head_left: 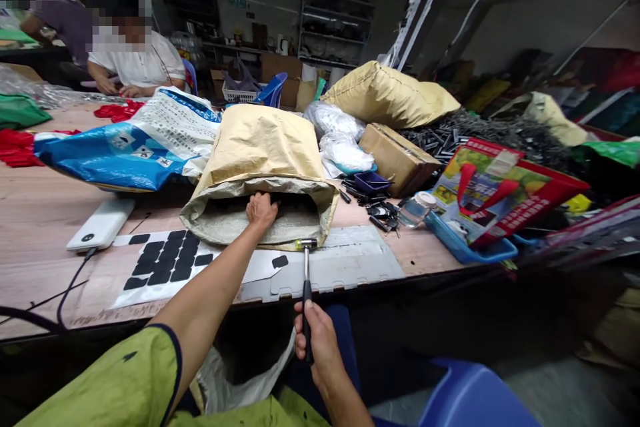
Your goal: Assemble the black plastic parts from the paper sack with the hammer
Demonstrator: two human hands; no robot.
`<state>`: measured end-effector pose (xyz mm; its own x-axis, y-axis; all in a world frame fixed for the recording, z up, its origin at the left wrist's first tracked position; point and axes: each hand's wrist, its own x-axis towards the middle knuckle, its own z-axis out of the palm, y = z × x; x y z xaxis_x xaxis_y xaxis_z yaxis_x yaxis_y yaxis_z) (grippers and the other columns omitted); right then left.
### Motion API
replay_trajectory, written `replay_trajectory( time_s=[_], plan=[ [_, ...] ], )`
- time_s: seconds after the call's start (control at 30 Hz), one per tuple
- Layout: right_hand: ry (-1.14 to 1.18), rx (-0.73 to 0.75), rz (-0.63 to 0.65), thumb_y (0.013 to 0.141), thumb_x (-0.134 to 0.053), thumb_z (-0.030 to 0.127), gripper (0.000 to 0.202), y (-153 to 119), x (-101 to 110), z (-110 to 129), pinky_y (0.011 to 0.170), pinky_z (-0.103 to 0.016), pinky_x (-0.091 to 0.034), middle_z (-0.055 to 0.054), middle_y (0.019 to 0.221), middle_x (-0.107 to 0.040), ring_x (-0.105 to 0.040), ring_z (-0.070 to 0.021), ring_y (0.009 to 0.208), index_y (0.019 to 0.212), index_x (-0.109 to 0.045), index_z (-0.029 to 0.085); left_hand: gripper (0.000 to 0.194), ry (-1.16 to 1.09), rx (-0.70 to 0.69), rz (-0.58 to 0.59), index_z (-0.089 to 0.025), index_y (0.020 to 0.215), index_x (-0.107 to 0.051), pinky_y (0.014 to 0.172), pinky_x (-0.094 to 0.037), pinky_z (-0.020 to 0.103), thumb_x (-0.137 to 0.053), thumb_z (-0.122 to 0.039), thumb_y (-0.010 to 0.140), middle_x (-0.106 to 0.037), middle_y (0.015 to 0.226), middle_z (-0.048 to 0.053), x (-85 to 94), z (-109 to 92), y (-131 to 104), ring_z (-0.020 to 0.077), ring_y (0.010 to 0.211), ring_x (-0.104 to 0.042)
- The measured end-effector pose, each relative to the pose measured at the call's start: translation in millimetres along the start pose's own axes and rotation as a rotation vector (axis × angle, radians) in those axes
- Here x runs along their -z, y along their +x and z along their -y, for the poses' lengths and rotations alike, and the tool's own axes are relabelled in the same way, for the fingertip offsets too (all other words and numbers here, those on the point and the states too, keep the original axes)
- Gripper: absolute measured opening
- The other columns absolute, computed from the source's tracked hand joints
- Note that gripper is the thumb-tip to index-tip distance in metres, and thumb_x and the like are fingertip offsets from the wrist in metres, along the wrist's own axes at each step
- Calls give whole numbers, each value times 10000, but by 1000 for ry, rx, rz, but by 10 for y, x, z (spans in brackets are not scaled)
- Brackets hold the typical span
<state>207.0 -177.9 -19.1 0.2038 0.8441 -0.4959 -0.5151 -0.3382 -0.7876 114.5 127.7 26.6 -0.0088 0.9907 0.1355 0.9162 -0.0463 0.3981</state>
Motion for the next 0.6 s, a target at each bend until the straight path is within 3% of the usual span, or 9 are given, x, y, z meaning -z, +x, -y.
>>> replay_trajectory(
  time_s=[0.17,0.23,0.33,0.43,0.6],
  plan=[
    [11,-11,-1,697,-726,737,628,-13,-24,27,330,-163,-283,62,636,-534,-374,-34,409,937,-611,168,250,-78,-33,-40,-230,1057,-738,855,-455,372,-600,-365,898,-679,1101,104,100,138,-116,291,1066,-578],
    [6,-14,-9,685,-732,738,636,-18,-38,43,326,-163,-279,65,630,-533,-371,-34,404,939,-609,169,211,-172,-93,-60,-235,1019,-744,841,-453,357,-622,-350,891,-690,1043,77,177,236,-314,262,1004,-587],
    [3,-19,-13,675,-742,733,637,-22,-52,57,325,-163,-278,66,630,-537,-373,-34,401,943,-610,170,154,-359,-303,-34,-238,975,-737,831,-453,328,-638,-323,893,-694,960,36,255,411,-743,213,924,-590],
    [-5,-13,-8,668,-744,730,633,-21,-57,63,325,-163,-279,68,622,-537,-373,-35,398,937,-609,173,117,-441,-463,40,-237,966,-726,852,-446,323,-656,-285,885,-694,931,19,232,565,-1147,199,929,-586],
    [-51,17,-28,665,-739,725,638,-20,-66,81,317,-167,-282,72,623,-541,-364,-36,383,968,-603,181,207,-402,-442,100,-252,1066,-732,847,-435,339,-673,-293,871,-690,914,22,96,663,-1372,205,892,-572]
  ],
)
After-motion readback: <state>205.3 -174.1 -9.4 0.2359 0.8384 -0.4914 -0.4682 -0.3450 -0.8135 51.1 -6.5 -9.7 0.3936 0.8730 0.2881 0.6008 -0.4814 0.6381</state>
